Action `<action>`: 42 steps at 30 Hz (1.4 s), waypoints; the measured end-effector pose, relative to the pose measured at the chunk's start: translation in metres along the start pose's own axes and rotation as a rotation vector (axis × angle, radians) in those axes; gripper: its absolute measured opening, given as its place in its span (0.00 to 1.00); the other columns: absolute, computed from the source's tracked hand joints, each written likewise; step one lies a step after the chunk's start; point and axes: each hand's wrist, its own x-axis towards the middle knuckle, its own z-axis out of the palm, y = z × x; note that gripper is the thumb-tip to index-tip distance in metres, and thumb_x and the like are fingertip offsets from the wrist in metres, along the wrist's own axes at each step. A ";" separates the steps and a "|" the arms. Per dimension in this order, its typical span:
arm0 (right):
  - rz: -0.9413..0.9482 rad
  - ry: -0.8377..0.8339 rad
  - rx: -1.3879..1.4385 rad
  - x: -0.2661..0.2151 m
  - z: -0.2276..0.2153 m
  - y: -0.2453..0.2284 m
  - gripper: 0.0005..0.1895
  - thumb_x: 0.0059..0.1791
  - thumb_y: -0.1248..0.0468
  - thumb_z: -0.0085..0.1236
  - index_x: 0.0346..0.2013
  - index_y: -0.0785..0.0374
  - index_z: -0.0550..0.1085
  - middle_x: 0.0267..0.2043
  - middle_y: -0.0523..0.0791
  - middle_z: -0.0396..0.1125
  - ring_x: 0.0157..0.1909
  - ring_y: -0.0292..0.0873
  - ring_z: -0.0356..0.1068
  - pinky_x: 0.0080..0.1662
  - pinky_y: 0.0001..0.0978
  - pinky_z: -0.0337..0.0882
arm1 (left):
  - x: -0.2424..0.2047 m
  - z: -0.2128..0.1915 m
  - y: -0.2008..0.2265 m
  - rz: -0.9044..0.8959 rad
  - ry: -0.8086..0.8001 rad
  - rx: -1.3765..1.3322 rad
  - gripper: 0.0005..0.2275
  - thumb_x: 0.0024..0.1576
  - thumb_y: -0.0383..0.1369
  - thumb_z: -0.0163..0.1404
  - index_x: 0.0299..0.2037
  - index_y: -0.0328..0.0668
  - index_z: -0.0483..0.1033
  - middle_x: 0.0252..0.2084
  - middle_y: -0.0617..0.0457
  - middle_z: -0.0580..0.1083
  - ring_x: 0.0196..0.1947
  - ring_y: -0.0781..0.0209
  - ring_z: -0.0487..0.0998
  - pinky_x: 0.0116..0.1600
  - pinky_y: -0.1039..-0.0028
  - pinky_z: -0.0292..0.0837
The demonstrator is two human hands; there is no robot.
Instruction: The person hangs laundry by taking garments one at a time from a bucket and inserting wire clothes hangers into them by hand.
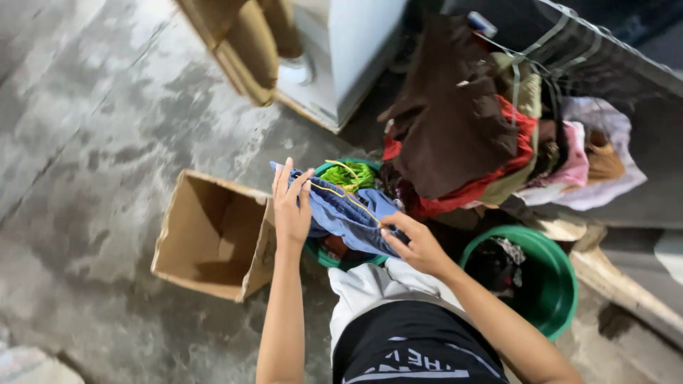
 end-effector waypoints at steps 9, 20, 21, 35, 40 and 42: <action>-0.084 0.304 -0.059 0.027 -0.082 0.012 0.08 0.52 0.67 0.56 0.46 0.65 0.74 0.40 0.46 0.71 0.42 0.37 0.71 0.47 0.27 0.70 | 0.038 0.096 0.057 0.106 -0.177 -0.098 0.28 0.67 0.37 0.47 0.76 0.46 0.52 0.80 0.40 0.44 0.79 0.32 0.40 0.77 0.52 0.41; 0.078 0.644 0.005 0.116 -0.195 0.102 0.10 0.58 0.63 0.51 0.48 0.66 0.73 0.38 0.45 0.72 0.40 0.34 0.68 0.45 0.28 0.69 | 0.145 0.279 0.162 0.341 -0.369 -0.234 0.27 0.65 0.38 0.50 0.75 0.58 0.55 0.81 0.49 0.47 0.80 0.34 0.43 0.74 0.38 0.43; 0.078 0.666 0.007 0.121 -0.200 0.110 0.10 0.58 0.62 0.51 0.48 0.67 0.73 0.38 0.46 0.72 0.40 0.35 0.67 0.45 0.28 0.68 | 0.148 0.293 0.168 0.345 -0.372 -0.226 0.27 0.65 0.37 0.49 0.75 0.58 0.56 0.81 0.50 0.48 0.80 0.35 0.43 0.75 0.39 0.43; -0.017 0.607 -0.217 0.119 -0.199 0.131 0.16 0.56 0.69 0.49 0.59 0.69 0.67 0.52 0.55 0.67 0.54 0.53 0.68 0.57 0.38 0.66 | 0.131 0.340 0.163 0.280 -0.392 -0.001 0.26 0.67 0.34 0.42 0.77 0.51 0.53 0.80 0.57 0.50 0.80 0.49 0.49 0.75 0.51 0.51; -0.059 0.595 -0.455 0.108 -0.193 0.125 0.29 0.51 0.72 0.56 0.68 0.68 0.64 0.58 0.56 0.61 0.60 0.57 0.60 0.62 0.44 0.60 | 0.128 0.340 0.156 0.278 -0.355 -0.026 0.26 0.68 0.38 0.44 0.76 0.54 0.55 0.80 0.57 0.51 0.79 0.49 0.51 0.76 0.53 0.53; -0.025 0.624 -0.535 0.106 -0.192 0.125 0.29 0.52 0.72 0.58 0.68 0.65 0.65 0.58 0.54 0.62 0.60 0.55 0.58 0.62 0.44 0.59 | 0.123 0.338 0.151 0.258 -0.371 -0.043 0.26 0.67 0.40 0.45 0.76 0.56 0.55 0.80 0.55 0.51 0.79 0.49 0.51 0.75 0.53 0.53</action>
